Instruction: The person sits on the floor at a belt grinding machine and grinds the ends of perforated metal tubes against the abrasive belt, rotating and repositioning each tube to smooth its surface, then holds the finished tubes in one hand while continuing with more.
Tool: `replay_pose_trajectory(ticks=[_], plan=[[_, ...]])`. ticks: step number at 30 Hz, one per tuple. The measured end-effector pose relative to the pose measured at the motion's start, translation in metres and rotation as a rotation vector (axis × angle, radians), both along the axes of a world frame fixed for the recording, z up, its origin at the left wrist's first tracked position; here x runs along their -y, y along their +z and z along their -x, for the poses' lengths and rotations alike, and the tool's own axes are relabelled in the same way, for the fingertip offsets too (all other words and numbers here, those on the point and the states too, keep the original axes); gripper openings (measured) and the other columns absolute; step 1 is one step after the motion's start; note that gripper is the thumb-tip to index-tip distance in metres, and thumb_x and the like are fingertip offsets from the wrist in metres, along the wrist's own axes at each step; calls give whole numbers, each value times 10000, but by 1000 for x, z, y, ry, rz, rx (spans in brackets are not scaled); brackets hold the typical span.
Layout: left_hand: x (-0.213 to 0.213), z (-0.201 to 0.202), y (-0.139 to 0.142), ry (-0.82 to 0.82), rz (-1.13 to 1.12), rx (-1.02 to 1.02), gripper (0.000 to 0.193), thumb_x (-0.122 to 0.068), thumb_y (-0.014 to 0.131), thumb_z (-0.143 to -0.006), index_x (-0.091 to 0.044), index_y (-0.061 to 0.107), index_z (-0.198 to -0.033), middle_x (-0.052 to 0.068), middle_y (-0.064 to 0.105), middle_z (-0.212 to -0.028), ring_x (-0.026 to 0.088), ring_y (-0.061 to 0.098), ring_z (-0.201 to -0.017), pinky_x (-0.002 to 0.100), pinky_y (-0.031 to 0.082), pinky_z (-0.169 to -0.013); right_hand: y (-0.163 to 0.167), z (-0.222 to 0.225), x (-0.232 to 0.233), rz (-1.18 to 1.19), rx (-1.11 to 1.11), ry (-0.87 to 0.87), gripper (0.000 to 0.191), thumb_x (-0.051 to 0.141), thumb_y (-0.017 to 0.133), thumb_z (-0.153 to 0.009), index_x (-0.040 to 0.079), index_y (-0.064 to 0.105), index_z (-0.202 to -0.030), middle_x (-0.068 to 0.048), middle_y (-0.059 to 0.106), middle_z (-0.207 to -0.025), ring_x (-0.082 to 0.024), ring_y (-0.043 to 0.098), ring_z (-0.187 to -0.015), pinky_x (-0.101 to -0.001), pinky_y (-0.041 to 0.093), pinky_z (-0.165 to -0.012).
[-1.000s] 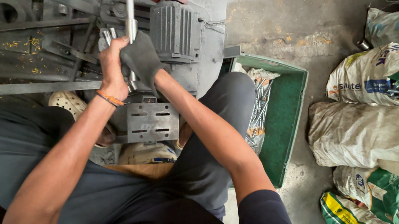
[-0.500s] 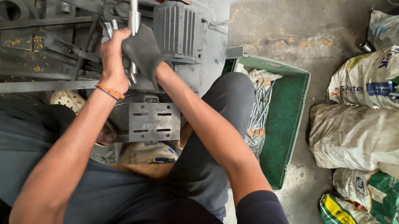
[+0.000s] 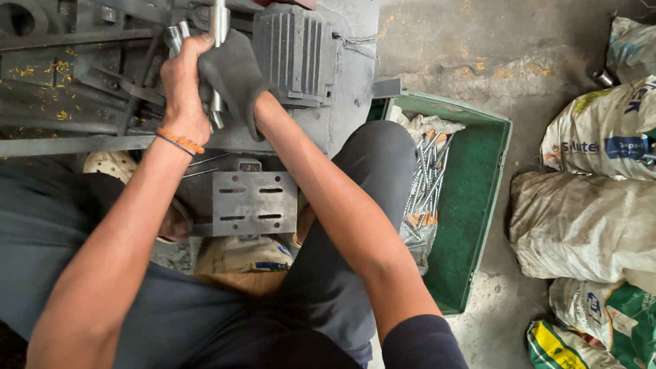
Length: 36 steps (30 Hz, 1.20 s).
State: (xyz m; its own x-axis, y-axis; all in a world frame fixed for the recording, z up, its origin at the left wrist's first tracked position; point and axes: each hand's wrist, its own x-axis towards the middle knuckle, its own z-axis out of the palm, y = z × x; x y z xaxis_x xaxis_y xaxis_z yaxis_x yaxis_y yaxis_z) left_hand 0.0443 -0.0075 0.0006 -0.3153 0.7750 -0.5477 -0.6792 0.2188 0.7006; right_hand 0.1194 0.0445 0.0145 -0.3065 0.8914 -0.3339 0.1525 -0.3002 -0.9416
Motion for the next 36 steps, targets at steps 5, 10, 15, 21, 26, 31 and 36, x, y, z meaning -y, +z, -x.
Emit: replay_pose_trajectory(ticks=[5,10,15,21,26,31,36], plan=[[-6,1,2,-8,-1,-31,314,-344,727,-814,-40,721,-892,23,712,-869,138,661,-757,287,531,-686,-3,3,-7,42,-11,-21,155,107,623,-878,-44,650,-856,-88,668,-635,-153,635,-464,-348,502,-395],[-11,1,6,-5,15,-57,333,-357,728,-800,-32,721,-870,14,710,-858,134,651,-749,292,523,-676,-4,2,-14,47,-25,0,164,128,647,-872,-33,677,-865,-75,684,-653,-136,637,-498,-334,509,-422],[-19,2,7,12,-10,-70,337,-354,739,-785,-30,723,-876,25,715,-860,139,660,-755,290,524,-684,0,3,-21,3,-65,-4,168,138,657,-862,-27,669,-887,-56,674,-675,-117,626,-531,-326,520,-454],[-28,6,5,35,-34,-109,328,-343,752,-787,-26,712,-866,20,700,-843,137,645,-745,293,520,-675,6,4,-27,95,-58,29,218,172,650,-848,-42,671,-883,-72,663,-665,-151,610,-510,-335,499,-440],[-34,7,6,50,-40,-98,307,-314,771,-768,-22,726,-852,13,702,-834,135,634,-729,290,515,-667,1,-3,-39,-458,223,294,184,181,641,-906,3,678,-882,-94,707,-755,-163,694,-648,-323,561,-573],[-41,6,8,77,-9,-155,311,-325,788,-756,-33,690,-799,1,662,-792,130,596,-695,304,495,-634,-6,-4,-51,-972,411,439,145,177,623,-888,38,663,-887,-156,686,-857,-279,698,-850,-361,551,-692],[-48,5,12,97,-39,-223,308,-310,812,-771,-30,685,-763,-9,644,-782,121,570,-711,301,469,-660,-6,-7,-57,-683,301,426,223,216,566,-939,11,633,-882,-156,682,-851,-296,694,-823,-378,548,-711]])
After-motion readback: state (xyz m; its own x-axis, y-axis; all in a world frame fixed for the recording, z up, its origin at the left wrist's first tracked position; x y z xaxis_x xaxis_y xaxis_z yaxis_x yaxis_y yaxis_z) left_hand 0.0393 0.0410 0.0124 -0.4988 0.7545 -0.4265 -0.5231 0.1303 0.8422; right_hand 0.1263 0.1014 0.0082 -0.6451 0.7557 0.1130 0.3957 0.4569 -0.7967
